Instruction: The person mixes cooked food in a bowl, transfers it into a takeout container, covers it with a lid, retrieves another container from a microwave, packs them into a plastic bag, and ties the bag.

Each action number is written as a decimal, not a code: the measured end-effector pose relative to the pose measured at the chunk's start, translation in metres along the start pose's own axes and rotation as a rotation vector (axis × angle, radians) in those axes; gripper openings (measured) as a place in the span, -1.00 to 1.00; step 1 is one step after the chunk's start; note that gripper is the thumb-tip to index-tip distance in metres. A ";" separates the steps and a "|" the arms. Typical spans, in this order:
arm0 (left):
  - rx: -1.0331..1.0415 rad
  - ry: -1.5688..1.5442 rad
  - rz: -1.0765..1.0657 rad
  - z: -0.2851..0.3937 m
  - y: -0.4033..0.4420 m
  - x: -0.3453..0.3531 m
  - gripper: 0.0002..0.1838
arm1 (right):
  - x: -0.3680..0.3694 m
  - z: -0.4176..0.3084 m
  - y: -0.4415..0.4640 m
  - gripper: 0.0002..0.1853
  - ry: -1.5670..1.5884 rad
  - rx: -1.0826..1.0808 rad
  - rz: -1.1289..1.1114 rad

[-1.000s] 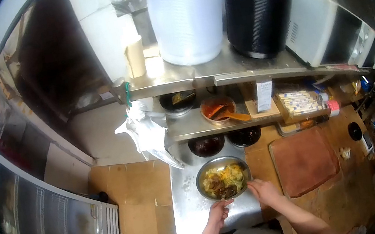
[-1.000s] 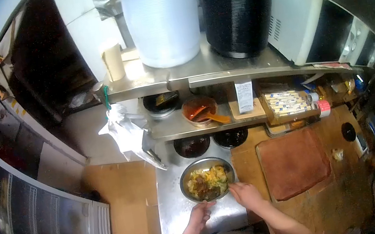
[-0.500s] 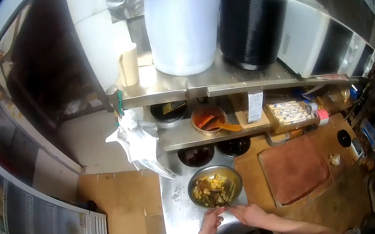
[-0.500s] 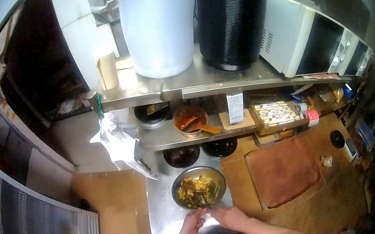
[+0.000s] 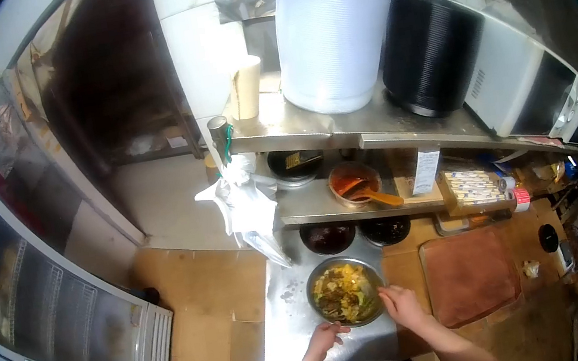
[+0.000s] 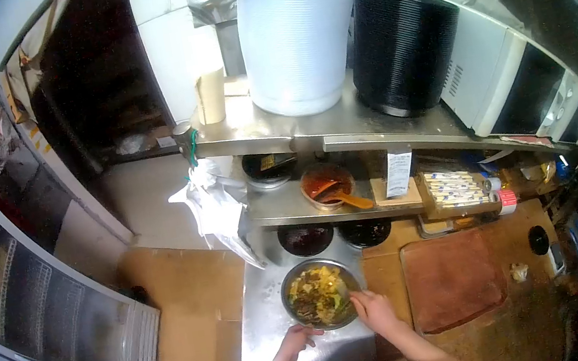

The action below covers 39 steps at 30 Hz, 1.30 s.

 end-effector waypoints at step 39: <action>-0.311 -0.418 -0.077 0.004 -0.007 0.041 -0.79 | 0.009 0.003 -0.041 -0.73 -0.270 -0.148 -0.320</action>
Point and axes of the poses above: each hand's wrist, its own y-axis towards the middle knuckle, its own x-axis out of the palm, z = x × y, the point moved 5 cm from there along y, towards the middle knuckle, and after that the axes turned 15 degrees about z, right-handed, at the moved point
